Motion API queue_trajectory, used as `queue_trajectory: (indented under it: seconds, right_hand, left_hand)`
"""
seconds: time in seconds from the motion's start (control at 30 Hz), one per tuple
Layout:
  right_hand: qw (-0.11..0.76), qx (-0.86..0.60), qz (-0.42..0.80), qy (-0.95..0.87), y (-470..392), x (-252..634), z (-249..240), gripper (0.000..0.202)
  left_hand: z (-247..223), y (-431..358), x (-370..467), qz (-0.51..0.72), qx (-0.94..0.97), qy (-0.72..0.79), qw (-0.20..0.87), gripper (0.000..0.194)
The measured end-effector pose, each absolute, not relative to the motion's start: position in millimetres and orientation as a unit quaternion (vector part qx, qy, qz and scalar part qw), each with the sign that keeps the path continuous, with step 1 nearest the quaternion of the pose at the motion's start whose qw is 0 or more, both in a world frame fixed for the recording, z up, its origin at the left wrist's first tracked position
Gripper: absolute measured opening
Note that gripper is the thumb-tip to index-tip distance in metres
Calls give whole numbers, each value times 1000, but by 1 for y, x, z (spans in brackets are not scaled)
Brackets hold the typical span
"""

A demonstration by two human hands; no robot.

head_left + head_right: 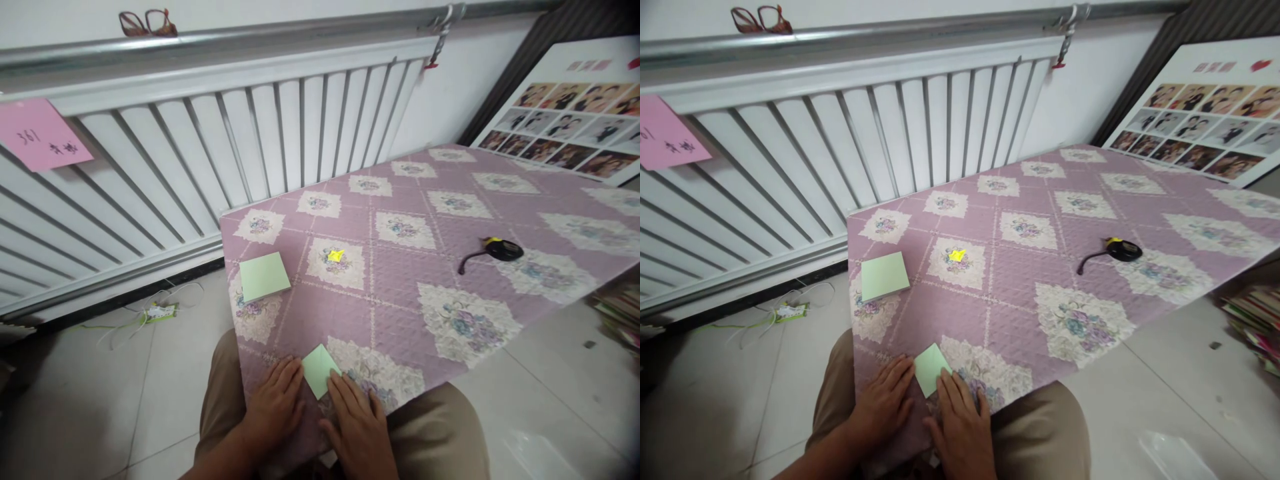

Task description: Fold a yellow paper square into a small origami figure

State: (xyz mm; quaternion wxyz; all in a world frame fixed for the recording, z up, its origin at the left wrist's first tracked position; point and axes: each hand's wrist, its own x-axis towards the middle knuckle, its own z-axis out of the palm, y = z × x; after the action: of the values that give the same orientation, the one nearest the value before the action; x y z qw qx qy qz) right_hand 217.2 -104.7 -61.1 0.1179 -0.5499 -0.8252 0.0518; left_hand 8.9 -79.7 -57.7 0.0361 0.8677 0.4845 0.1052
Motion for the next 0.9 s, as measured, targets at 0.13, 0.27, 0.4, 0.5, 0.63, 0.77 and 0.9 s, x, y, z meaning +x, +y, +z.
queue_trajectory:
  seconds: [0.13, 0.27, 0.4, 0.5, 0.63, 0.77, 0.9]
  right_hand:
    - [117, -597, 92, -789, -88, 203, -33, 45]
    - [101, -615, 95, -776, -76, 193, -17, 23]
    - [107, -601, 66, -789, -74, 193, -25, 21]
    - [113, -591, 44, -798, -75, 194, -31, 23]
    - [106, -586, 40, -802, -75, 195, -30, 22]
    - [112, -582, 37, -805, -76, 195, -25, 19]
    - [123, -590, 50, -796, -77, 194, -22, 22]
  left_hand:
    - [-53, -74, 13, 120, 845, 516, 70, 44]
    - [-40, -59, 17, 108, 837, 526, 106, 32]
    - [-38, -46, 15, 83, 868, 483, 83, 35]
    - [-42, -42, 11, 92, 883, 457, 56, 35]
    - [-39, -42, 9, 94, 891, 440, 50, 33]
    - [-36, -42, 12, 96, 904, 414, 41, 20]
    - [-37, -40, 17, 105, 910, 400, 42, 10]
